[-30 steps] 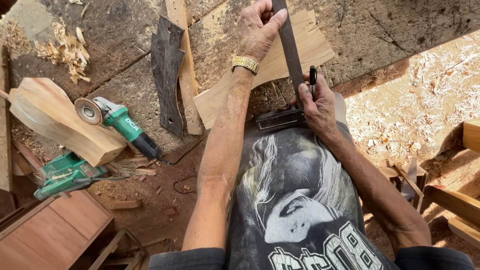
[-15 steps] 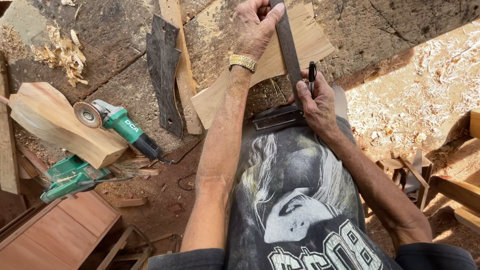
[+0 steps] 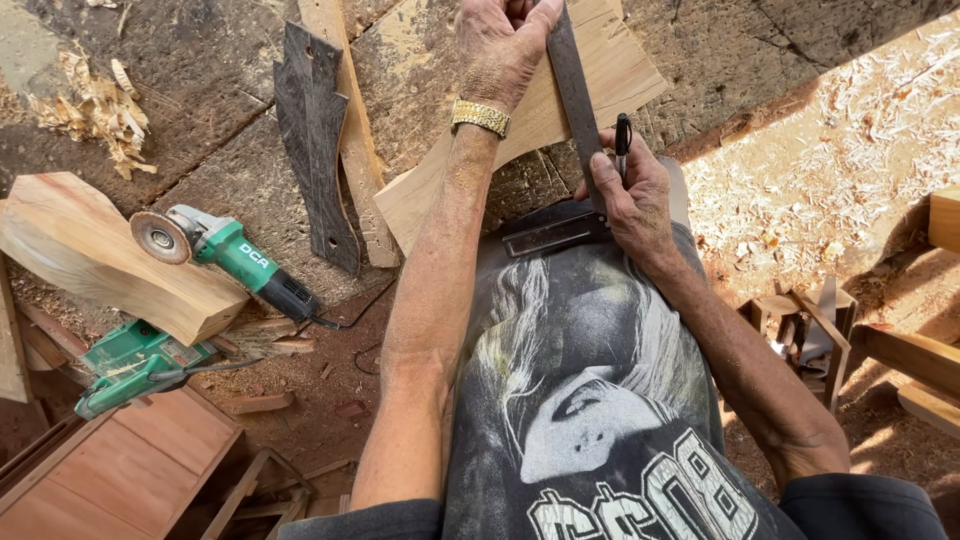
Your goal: The person uses a metal square and a marker to draw straight lines on a curved piece of wood. They repeatedly align the square, mark the wood, and compare it to a dark template piece to ensure accuracy.
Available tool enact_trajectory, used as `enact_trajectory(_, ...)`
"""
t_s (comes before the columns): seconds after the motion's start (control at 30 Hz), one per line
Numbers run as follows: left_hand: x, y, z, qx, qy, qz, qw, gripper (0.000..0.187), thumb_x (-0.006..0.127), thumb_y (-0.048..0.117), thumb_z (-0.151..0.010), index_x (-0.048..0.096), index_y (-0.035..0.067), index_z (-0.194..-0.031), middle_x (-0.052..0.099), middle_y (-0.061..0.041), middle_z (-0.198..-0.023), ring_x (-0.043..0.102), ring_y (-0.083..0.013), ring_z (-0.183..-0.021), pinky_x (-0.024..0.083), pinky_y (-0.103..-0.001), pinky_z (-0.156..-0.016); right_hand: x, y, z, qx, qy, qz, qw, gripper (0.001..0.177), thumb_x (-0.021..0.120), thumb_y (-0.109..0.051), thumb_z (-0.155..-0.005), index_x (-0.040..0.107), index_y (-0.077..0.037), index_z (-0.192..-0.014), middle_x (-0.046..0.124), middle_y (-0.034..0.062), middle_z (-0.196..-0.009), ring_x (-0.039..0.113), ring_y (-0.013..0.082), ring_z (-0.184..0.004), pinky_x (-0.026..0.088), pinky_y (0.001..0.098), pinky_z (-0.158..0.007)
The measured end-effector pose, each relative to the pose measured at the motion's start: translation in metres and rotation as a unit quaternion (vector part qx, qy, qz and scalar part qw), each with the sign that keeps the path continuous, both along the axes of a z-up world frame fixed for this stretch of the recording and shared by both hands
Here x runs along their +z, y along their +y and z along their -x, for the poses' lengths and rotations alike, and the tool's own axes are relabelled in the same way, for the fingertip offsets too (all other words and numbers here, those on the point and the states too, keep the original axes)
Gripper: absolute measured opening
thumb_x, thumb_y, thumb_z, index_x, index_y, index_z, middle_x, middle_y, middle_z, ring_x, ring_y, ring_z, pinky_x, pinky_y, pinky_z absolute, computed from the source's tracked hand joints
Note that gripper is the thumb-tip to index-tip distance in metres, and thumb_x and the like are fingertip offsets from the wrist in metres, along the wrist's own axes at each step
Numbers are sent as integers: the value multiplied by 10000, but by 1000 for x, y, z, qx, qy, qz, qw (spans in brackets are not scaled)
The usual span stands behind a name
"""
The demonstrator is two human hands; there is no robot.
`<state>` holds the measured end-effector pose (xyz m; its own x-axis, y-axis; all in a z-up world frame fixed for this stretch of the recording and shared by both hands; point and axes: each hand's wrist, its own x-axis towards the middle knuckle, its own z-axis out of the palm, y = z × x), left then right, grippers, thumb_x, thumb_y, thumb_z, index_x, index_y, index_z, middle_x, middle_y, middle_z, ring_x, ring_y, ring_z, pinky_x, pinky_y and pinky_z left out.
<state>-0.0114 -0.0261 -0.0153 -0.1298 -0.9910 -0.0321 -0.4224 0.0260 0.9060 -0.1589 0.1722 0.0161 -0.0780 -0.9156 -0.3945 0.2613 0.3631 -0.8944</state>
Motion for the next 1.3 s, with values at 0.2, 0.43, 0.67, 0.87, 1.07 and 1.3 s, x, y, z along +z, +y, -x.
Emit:
enact_trajectory(0.2, -10, -2, 0, 4, 13, -4, 1000, 365, 811, 307, -892, 603, 97, -677, 555, 32, -578, 546, -76, -517, 435, -287, -487, -4, -1, 0, -14, -3, 10, 1000, 248, 578, -155, -1133, 548, -28, -1344, 635, 10, -912, 658, 88, -776, 532, 227, -681)
enact_trajectory(0.43, -13, -1, -1, 8, -14, 28, 999, 369, 805, 327, -894, 617, 90, -683, 594, 29, -583, 573, -72, -523, 446, -276, -485, -3, -5, 0, -6, -2, 12, 1000, 229, 581, -164, -1131, 556, -31, -1315, 644, 11, -920, 668, 88, -785, 539, 227, -677)
enact_trajectory(0.67, -19, -1, -3, 2, -30, 37, 999, 356, 793, 365, -898, 646, 107, -702, 627, 38, -603, 614, -69, -531, 486, -278, -481, -3, -5, 1, -5, -3, 16, 1000, 232, 584, -169, -1131, 555, -29, -1314, 642, 12, -920, 668, 89, -789, 547, 231, -689)
enact_trajectory(0.87, -24, -3, -3, 9, -85, 73, 994, 418, 806, 371, -889, 596, 102, -647, 574, 23, -557, 554, -85, -489, 432, -299, -469, -6, -5, 2, -3, -4, 20, 1000, 238, 589, -184, -1134, 556, -29, -1311, 645, 11, -903, 669, 90, -791, 554, 235, -695)
enact_trajectory(1.07, 3, -2, 2, 9, -14, 1, 1000, 362, 814, 296, -890, 619, 67, -690, 574, 25, -578, 557, -79, -519, 440, -281, -502, -7, -6, 1, -2, 6, 37, 999, 239, 588, -186, -1133, 557, -26, -1308, 637, 7, -916, 667, 91, -787, 555, 236, -695)
enact_trajectory(1.3, 0, 0, 2, 0, 80, -6, 997, 223, 808, 242, -891, 703, 59, -819, 638, 42, -678, 589, -49, -612, 502, -252, -553, -5, -5, 0, -1, 14, 25, 1000, 242, 584, -186, -1129, 561, -21, -1303, 639, 11, -905, 659, 85, -772, 523, 226, -669)
